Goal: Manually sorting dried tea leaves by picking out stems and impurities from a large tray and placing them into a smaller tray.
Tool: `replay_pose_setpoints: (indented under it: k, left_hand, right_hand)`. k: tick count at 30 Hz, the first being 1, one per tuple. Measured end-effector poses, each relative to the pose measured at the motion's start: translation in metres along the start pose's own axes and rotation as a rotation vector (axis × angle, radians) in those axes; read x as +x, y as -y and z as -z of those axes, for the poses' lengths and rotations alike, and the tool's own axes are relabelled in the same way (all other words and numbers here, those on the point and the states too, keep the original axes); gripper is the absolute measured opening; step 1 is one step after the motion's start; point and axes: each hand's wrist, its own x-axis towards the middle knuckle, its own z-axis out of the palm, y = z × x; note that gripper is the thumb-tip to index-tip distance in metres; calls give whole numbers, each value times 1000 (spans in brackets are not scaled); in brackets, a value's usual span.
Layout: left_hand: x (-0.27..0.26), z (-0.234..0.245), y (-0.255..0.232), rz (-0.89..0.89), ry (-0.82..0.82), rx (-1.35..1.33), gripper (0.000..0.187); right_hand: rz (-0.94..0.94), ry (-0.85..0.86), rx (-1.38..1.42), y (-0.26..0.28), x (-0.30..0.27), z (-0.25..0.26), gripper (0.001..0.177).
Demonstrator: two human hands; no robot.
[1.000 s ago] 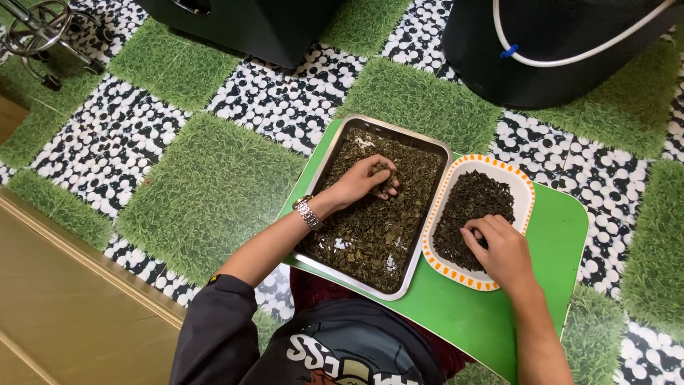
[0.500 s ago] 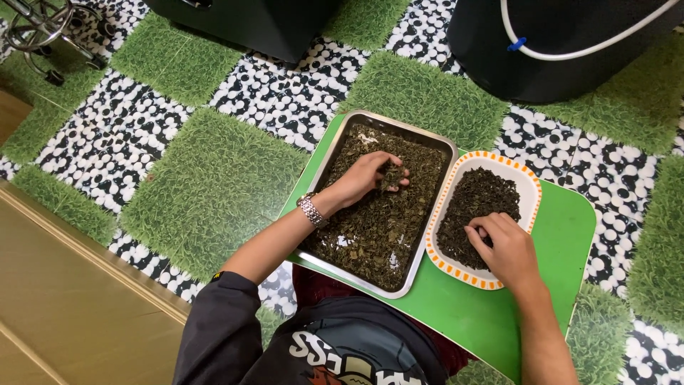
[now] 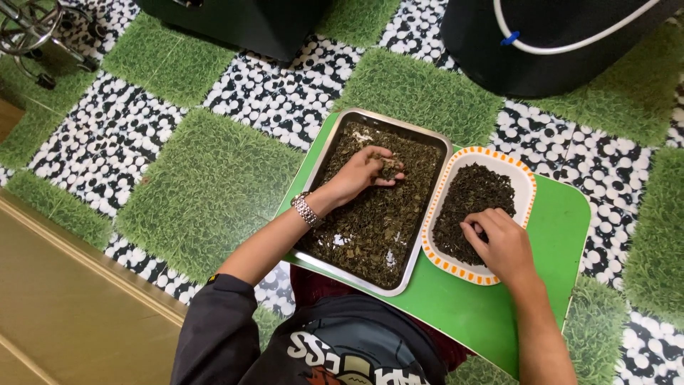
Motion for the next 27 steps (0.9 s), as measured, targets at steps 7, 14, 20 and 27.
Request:
replay_pose_setpoints:
  k: [7,14,20,27]
  left_hand:
    - [21,27,33,-125,101,298,32]
    - [10,14,20,-388,92,907,32]
    - [-11,-7,-3,-409,128,1118,29]
    - [-18,-21,0,-311,148,1669,32]
  right_hand:
    - [17,-15,-11,3,2,4,6]
    - [10,6,-2,2,2,4,6]
    - [7,12,-10,1,1,3,6]
    - [-11,11,-40,1,0,1,5]
